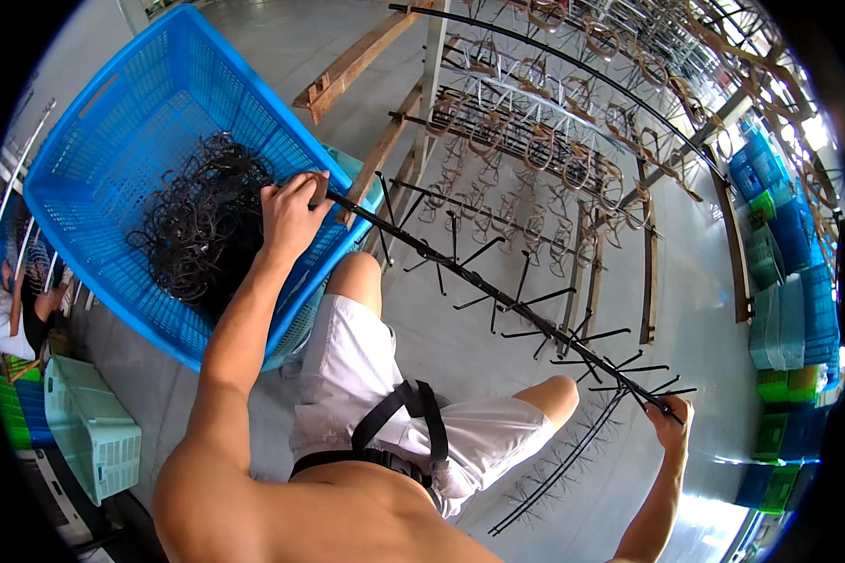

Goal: The person repeatedly picks up metal hanger parts from a blue basket and attaches them to a metal rack. They handle the parts one at a time, hooking them onto the rack's horizontal bars.

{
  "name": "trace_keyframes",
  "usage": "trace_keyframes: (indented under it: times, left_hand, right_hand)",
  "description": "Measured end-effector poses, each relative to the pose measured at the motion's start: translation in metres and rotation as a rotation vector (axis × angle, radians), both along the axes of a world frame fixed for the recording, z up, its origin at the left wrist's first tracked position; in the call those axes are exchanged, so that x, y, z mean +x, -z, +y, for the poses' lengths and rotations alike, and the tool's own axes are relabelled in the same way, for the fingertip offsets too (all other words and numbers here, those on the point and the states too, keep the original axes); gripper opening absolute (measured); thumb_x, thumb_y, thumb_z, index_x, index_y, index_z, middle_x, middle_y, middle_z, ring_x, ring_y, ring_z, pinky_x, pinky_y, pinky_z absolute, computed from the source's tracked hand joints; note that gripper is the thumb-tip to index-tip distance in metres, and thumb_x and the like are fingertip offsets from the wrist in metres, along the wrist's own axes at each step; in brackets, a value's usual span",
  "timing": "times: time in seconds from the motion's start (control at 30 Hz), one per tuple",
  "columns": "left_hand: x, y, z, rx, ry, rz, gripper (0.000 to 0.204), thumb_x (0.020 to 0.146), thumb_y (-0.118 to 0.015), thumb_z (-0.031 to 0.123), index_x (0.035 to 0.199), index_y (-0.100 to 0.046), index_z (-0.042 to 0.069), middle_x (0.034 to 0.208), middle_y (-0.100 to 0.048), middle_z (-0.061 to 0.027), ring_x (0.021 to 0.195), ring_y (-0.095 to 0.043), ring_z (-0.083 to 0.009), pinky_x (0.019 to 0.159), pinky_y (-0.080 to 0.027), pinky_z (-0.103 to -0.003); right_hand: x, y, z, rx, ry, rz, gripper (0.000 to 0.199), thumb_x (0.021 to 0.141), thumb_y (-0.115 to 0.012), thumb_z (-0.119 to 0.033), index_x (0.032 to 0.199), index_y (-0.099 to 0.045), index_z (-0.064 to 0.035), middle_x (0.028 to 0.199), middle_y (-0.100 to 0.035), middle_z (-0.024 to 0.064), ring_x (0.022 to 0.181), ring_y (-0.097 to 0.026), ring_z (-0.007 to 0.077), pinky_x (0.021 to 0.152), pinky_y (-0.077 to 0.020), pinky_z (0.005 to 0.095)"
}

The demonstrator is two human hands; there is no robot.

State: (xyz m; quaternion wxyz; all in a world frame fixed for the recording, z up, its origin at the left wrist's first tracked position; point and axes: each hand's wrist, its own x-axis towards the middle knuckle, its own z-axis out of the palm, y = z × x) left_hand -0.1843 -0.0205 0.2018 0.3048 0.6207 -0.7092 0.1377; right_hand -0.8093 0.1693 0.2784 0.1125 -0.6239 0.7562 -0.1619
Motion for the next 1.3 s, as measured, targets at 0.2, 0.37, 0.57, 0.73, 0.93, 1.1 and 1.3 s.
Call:
trace_keyframes:
  times: [0.2,0.37,0.57,0.73,0.93,1.1,1.3]
  left_hand:
    - [-0.002,0.039,-0.01,0.289,-0.057,-0.024,0.063,0.071,-0.073,0.031,0.126,-0.051,0.01,0.1,-0.065,-0.0103,0.089,-0.062,-0.0244,0.074,-0.035,-0.037]
    - [-0.033,0.031,-0.02,0.2,0.066,-0.048,0.042,0.073,-0.071,0.028,0.111,-0.061,0.012,0.101,-0.066,-0.0064,0.09,-0.063,-0.0237,0.07,-0.045,-0.037]
    - [-0.018,0.051,-0.004,0.183,-0.061,-0.264,0.033,0.081,-0.065,0.031,0.104,-0.063,0.007,0.104,-0.063,-0.0065,0.091,-0.059,-0.0228,0.072,-0.037,-0.037]
    - [-0.031,0.048,-0.005,0.232,-0.005,-0.148,0.027,0.078,-0.067,0.026,0.092,-0.061,0.004,0.094,-0.062,-0.0076,0.084,-0.058,-0.0278,0.07,-0.038,-0.038]
    - [-0.019,0.039,0.002,0.208,-0.025,0.034,0.033,0.083,-0.061,0.028,0.102,-0.06,0.001,0.103,-0.059,-0.0124,0.086,-0.058,-0.0309,0.075,-0.039,-0.04]
    - [-0.023,0.009,0.056,-0.03,0.062,0.437,0.015,0.085,-0.059,0.014,0.077,-0.054,0.002,0.074,-0.057,-0.0106,0.067,-0.053,-0.029,0.061,-0.04,-0.036]
    - [-0.079,0.025,0.129,0.585,0.741,1.884,0.045,0.092,-0.046,0.037,0.057,-0.034,0.011,0.052,-0.035,0.0002,0.043,-0.03,-0.0104,0.043,-0.024,-0.026]
  right_hand:
    - [-0.003,0.016,-0.044,0.057,-0.113,0.099,0.03,0.061,-0.073,-0.027,0.058,-0.058,-0.0004,0.046,-0.046,0.012,0.039,-0.041,0.0242,0.043,-0.036,0.0336]
    - [-0.026,0.031,-0.056,0.157,-0.086,0.337,0.037,0.067,-0.071,-0.039,0.061,-0.059,-0.0046,0.055,-0.055,0.0116,0.054,-0.053,0.0306,0.051,-0.0415,0.0383]
    - [-0.057,0.09,-0.109,-0.236,-0.223,0.238,0.04,0.073,-0.07,-0.045,0.08,-0.057,-0.0081,0.076,-0.057,0.0061,0.079,-0.054,0.028,0.081,-0.0372,0.0391]
    - [-0.068,0.124,-0.12,-0.264,-0.168,0.231,0.04,0.071,-0.072,-0.043,0.083,-0.057,-0.0074,0.085,-0.054,0.0081,0.089,-0.052,0.0293,0.082,-0.0388,0.0398]
    - [-0.078,0.163,-0.129,-0.215,-0.054,0.142,0.036,0.069,-0.075,-0.029,0.091,-0.059,-0.0063,0.098,-0.056,0.0112,0.095,-0.052,0.0327,0.083,-0.0425,0.0398]
    - [-0.037,0.167,-0.064,-0.771,0.565,0.189,0.032,0.081,-0.066,-0.016,0.108,-0.054,-0.0018,0.109,-0.052,0.0173,0.1,-0.052,0.0331,0.084,-0.0437,0.041]
    - [0.25,0.091,-0.013,-0.306,-0.132,-0.596,0.034,0.095,-0.041,-0.031,0.106,-0.054,-0.0014,0.094,-0.059,0.0128,0.076,-0.054,0.0191,0.064,-0.0445,0.0303]
